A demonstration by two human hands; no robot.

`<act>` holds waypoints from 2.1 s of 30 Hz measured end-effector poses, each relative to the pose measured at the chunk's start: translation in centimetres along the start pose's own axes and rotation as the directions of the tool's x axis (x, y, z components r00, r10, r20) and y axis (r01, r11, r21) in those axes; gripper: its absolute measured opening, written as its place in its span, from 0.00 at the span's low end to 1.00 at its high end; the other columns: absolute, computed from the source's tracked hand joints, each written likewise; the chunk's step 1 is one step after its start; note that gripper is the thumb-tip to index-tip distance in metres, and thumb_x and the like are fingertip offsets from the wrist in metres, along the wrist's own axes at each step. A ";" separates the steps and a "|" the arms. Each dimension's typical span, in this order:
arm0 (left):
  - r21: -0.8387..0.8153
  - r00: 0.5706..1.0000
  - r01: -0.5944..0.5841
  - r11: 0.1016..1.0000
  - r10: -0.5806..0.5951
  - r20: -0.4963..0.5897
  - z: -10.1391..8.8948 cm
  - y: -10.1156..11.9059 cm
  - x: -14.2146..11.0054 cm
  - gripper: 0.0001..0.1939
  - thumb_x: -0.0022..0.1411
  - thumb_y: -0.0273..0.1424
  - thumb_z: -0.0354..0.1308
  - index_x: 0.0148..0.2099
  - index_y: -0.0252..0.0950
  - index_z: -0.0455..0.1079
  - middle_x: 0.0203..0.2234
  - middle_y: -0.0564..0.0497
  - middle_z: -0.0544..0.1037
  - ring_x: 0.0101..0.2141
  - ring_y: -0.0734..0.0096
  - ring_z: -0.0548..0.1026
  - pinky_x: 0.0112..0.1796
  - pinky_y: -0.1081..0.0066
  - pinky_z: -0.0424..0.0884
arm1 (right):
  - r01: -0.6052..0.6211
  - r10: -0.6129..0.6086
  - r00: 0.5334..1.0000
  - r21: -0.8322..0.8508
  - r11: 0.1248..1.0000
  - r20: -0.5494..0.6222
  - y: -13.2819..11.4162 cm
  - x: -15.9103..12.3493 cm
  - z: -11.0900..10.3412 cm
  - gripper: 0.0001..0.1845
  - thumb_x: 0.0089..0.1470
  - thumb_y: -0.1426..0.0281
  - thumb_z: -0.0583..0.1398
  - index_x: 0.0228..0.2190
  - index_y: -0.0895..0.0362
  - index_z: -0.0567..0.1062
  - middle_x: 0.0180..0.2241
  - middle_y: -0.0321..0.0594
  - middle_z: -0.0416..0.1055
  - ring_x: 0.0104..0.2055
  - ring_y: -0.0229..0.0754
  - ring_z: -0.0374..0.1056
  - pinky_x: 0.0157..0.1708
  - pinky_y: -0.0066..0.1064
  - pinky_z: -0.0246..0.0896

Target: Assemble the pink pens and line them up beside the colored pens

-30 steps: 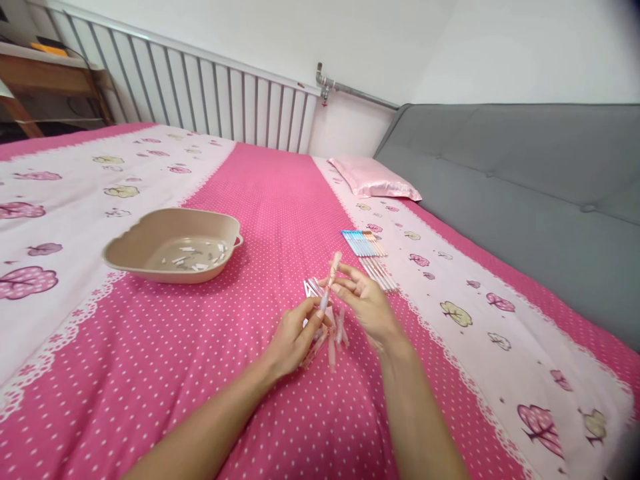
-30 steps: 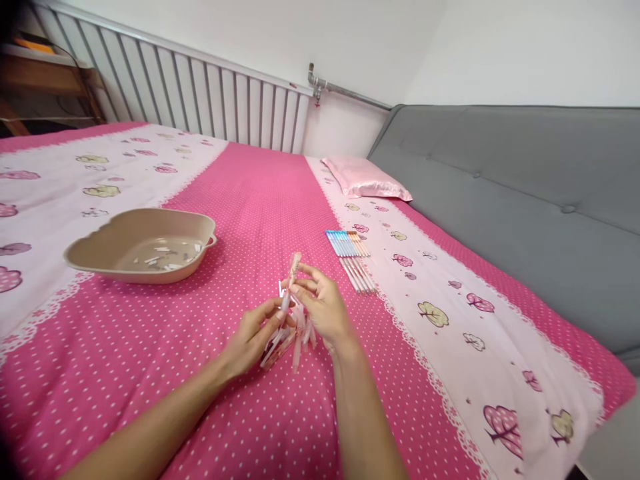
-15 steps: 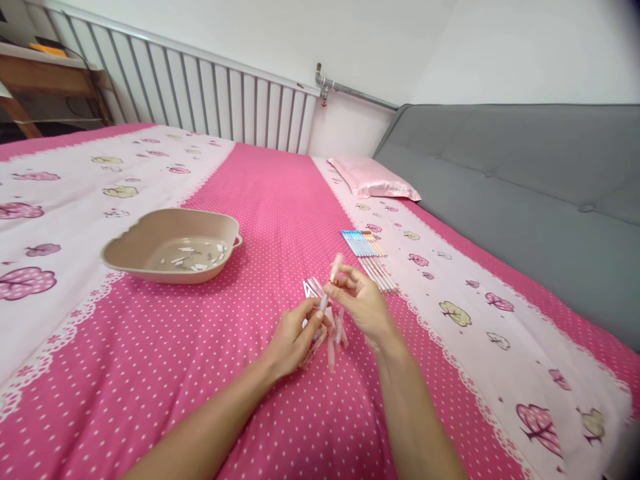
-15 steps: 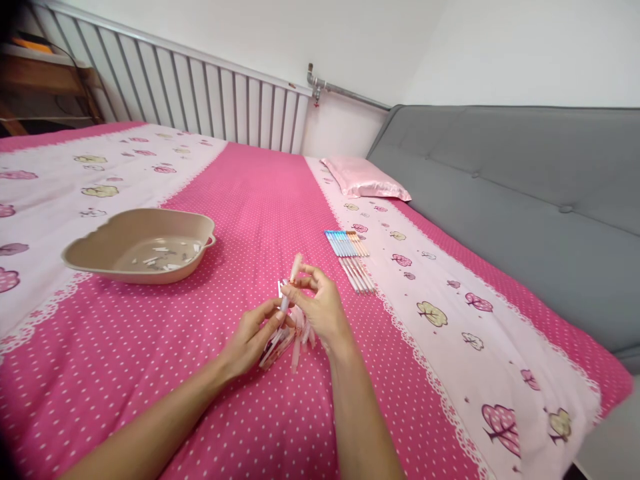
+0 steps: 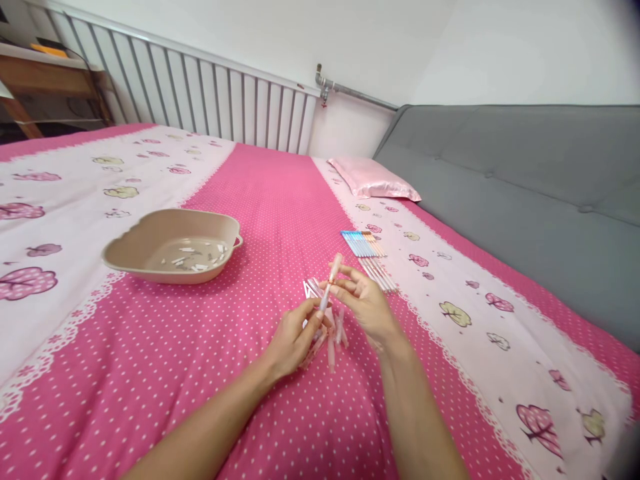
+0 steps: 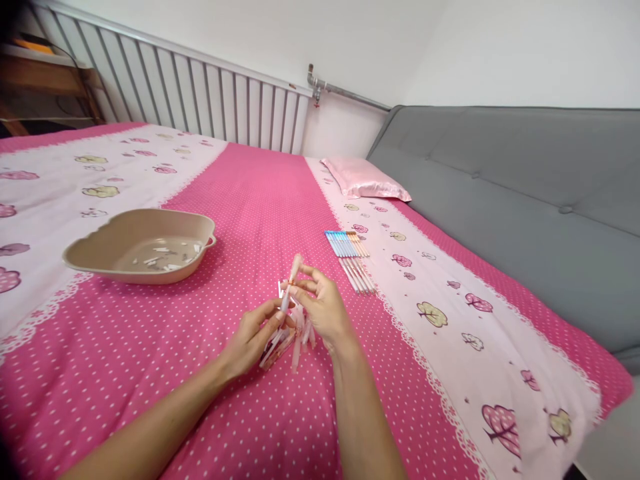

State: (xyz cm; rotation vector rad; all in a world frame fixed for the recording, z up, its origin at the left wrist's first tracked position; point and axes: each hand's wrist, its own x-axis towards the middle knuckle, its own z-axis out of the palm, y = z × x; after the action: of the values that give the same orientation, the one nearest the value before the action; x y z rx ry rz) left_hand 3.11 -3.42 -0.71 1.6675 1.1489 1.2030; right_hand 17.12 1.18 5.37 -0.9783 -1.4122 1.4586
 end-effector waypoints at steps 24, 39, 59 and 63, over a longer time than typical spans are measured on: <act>-0.007 0.998 0.030 1.000 -0.030 -0.062 0.3 -0.3 0.4 0.09 0.62 0.35 0.52 0.39 0.35 0.66 0.28 0.51 0.76 0.30 0.70 0.74 0.34 0.71 0.67 | -0.018 0.019 0.995 0.011 1.000 -0.102 0.4 0.2 0.1 0.28 0.36 0.67 0.70 0.42 0.60 0.73 0.30 0.42 0.78 0.33 0.44 0.74 0.38 0.37 0.67; -0.087 0.999 0.027 0.996 -0.030 -0.027 0.0 0.1 0.3 0.14 0.65 0.38 0.48 0.40 0.33 0.69 0.31 0.48 0.76 0.31 0.69 0.74 0.34 0.72 0.68 | -0.024 0.022 1.000 0.133 0.991 0.014 0.4 0.1 0.4 0.26 0.46 0.65 0.65 0.47 0.56 0.68 0.38 0.43 0.77 0.39 0.42 0.73 0.39 0.33 0.66; -0.043 0.984 0.088 0.995 -0.093 -0.150 0.2 0.2 0.5 0.09 0.57 0.35 0.57 0.29 0.35 0.64 0.23 0.52 0.75 0.27 0.70 0.73 0.31 0.72 0.67 | -0.019 0.015 0.993 -0.032 0.999 -0.120 0.7 0.3 0.8 0.29 0.36 0.64 0.69 0.42 0.62 0.74 0.27 0.44 0.78 0.30 0.45 0.74 0.32 0.34 0.67; -0.097 0.982 0.090 0.991 -0.104 -0.158 0.0 0.0 0.6 0.10 0.57 0.37 0.57 0.32 0.34 0.65 0.25 0.50 0.75 0.28 0.69 0.74 0.31 0.70 0.69 | -0.006 0.000 0.996 -0.067 0.998 -0.085 1.0 0.3 0.9 0.31 0.41 0.65 0.67 0.48 0.60 0.71 0.30 0.43 0.78 0.32 0.44 0.74 0.33 0.34 0.67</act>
State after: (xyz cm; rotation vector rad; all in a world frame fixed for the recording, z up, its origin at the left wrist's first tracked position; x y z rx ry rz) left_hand 3.22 -2.82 -0.59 1.4510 1.2420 1.3284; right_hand 16.10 1.16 4.46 -1.0722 -1.4060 1.3632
